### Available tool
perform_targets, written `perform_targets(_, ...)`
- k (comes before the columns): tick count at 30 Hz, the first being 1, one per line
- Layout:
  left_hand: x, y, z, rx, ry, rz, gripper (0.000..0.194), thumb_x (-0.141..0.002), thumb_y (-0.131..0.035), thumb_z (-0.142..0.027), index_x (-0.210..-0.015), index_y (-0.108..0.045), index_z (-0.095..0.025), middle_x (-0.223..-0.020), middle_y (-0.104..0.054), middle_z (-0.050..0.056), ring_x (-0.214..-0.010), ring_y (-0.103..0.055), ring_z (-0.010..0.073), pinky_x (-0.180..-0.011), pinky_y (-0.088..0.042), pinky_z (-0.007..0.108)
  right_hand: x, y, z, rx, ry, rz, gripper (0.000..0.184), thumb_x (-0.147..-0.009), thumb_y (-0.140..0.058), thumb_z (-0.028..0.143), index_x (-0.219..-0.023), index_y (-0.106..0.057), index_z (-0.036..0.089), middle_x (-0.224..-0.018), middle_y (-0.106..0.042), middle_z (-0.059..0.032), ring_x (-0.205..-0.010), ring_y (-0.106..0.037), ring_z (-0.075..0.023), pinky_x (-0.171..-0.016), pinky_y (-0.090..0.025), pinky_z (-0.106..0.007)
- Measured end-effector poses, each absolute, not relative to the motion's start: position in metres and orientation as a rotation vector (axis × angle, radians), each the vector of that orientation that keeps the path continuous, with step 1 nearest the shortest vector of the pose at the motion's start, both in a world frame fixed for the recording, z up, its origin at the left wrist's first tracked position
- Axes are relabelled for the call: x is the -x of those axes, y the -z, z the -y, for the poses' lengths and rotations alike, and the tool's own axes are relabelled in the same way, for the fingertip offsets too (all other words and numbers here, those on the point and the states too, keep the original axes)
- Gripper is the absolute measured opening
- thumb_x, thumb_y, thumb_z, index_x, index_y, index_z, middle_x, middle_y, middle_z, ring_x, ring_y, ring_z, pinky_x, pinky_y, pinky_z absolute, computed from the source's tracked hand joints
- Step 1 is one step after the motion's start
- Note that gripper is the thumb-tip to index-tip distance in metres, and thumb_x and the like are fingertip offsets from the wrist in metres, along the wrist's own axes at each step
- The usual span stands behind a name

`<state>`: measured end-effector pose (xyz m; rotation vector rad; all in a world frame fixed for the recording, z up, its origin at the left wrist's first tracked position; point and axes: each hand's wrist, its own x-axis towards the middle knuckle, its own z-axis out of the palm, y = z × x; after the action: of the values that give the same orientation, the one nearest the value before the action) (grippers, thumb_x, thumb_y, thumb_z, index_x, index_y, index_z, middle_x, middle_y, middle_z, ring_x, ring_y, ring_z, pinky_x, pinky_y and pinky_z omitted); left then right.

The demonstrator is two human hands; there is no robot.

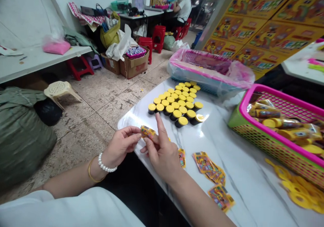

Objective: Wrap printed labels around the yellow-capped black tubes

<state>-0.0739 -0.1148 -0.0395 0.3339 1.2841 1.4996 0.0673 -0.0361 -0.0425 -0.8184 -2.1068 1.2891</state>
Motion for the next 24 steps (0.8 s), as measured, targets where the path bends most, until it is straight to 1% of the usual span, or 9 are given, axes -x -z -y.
perform_targets(2,0.072,0.039,0.112,-0.336,-1.493,-1.233,0.041,-0.063,-0.087,-0.04,-0.084,-0.066,-0.012,-0.06,-0.055,-0.003,-0.049,-0.042,0.0048,-0.045,-0.026,0.017,-0.066,0.042,0.037,0.792,-1.302,2.115,0.081,-0.1,-0.052,0.032,-0.164,-0.004,0.028,-0.097,-0.08,-0.0045,-0.062,-0.076,-0.0174,-0.063,-0.066,-0.031)
perform_targets(4,0.07,0.039,0.11,-0.361,-1.517,-1.219,0.039,-0.062,-0.088,-0.04,-0.078,-0.065,-0.012,-0.059,-0.055,-0.003,-0.048,-0.041,0.0047,-0.045,-0.026,0.018,-0.065,0.041,0.036,0.766,-1.309,2.14,0.08,-0.1,-0.052,0.03,-0.164,-0.005,0.026,-0.096,-0.08,-0.0044,-0.06,-0.075,-0.0162,-0.063,-0.065,-0.031)
perform_targets(6,0.071,0.039,0.109,-0.385,-1.594,-1.27,0.035,-0.062,-0.088,-0.038,-0.073,-0.066,-0.013,-0.06,-0.056,-0.003,-0.049,-0.041,0.0042,-0.044,-0.026,0.018,-0.065,0.041,0.034,0.736,-1.312,2.154,0.076,-0.099,-0.052,0.029,-0.164,-0.014,0.025,-0.094,-0.08,-0.0033,-0.059,-0.074,-0.0152,-0.064,-0.064,-0.03)
perform_targets(9,0.077,0.041,0.109,-0.479,-1.785,-1.437,0.025,-0.062,-0.087,-0.03,-0.068,-0.07,-0.013,-0.072,-0.06,-0.001,-0.059,-0.05,0.0055,-0.048,-0.033,0.016,-0.065,0.042,0.028,0.731,-1.214,2.123,0.064,-0.097,-0.055,0.028,-0.157,-0.033,0.025,-0.096,-0.08,-0.002,-0.061,-0.074,-0.014,-0.066,-0.063,-0.029)
perform_targets(11,0.083,0.042,0.108,-0.532,-1.866,-1.494,0.021,-0.061,-0.087,-0.025,-0.067,-0.071,-0.014,-0.075,-0.062,0.0,-0.062,-0.052,0.0055,-0.049,-0.035,0.016,-0.065,0.043,0.024,0.764,-1.104,2.124,0.06,-0.094,-0.058,0.026,-0.152,-0.04,0.024,-0.093,-0.079,0.0,-0.064,-0.074,-0.0137,-0.068,-0.061,-0.028)
perform_targets(15,0.09,0.041,0.106,-0.502,-1.826,-1.46,0.022,-0.064,-0.085,-0.028,-0.071,-0.07,-0.014,-0.057,-0.058,-0.004,-0.043,-0.041,0.0031,-0.04,-0.028,0.016,-0.065,0.042,0.021,0.788,-0.937,2.226,0.064,-0.09,-0.059,0.018,-0.151,-0.04,0.022,-0.081,-0.078,0.0047,-0.061,-0.071,-0.0122,-0.065,-0.057,-0.024)
perform_targets(18,0.091,0.04,0.105,-0.48,-1.781,-1.449,0.026,-0.063,-0.085,-0.029,-0.069,-0.065,-0.014,-0.049,-0.054,-0.006,-0.038,-0.04,0.0033,-0.038,-0.026,0.016,-0.071,0.035,0.012,0.797,-0.655,2.251,0.051,-0.093,-0.056,0.02,-0.143,-0.049,0.02,-0.082,-0.077,0.0032,-0.057,-0.067,-0.0111,-0.06,-0.053,-0.023)
perform_targets(21,0.09,0.038,0.105,-0.443,-1.672,-1.411,0.031,-0.062,-0.083,-0.03,-0.065,-0.055,-0.017,-0.04,-0.049,-0.007,-0.033,-0.039,0.0045,-0.035,-0.023,0.015,-0.081,0.026,-0.007,0.991,-0.161,2.245,0.032,-0.096,-0.055,0.029,-0.124,-0.065,0.018,-0.087,-0.076,-0.0026,-0.06,-0.066,-0.0148,-0.057,-0.046,-0.027)
perform_targets(24,0.088,0.034,0.104,-0.42,-1.519,-1.341,0.033,-0.065,-0.081,-0.035,-0.07,-0.052,-0.019,-0.036,-0.05,-0.006,-0.029,-0.039,0.0059,-0.033,-0.017,0.014,-0.087,0.023,-0.028,1.342,0.214,2.283,0.035,-0.094,-0.061,0.042,-0.115,-0.068,0.016,-0.101,-0.075,-0.0104,-0.068,-0.068,-0.022,-0.051,-0.032,-0.03)
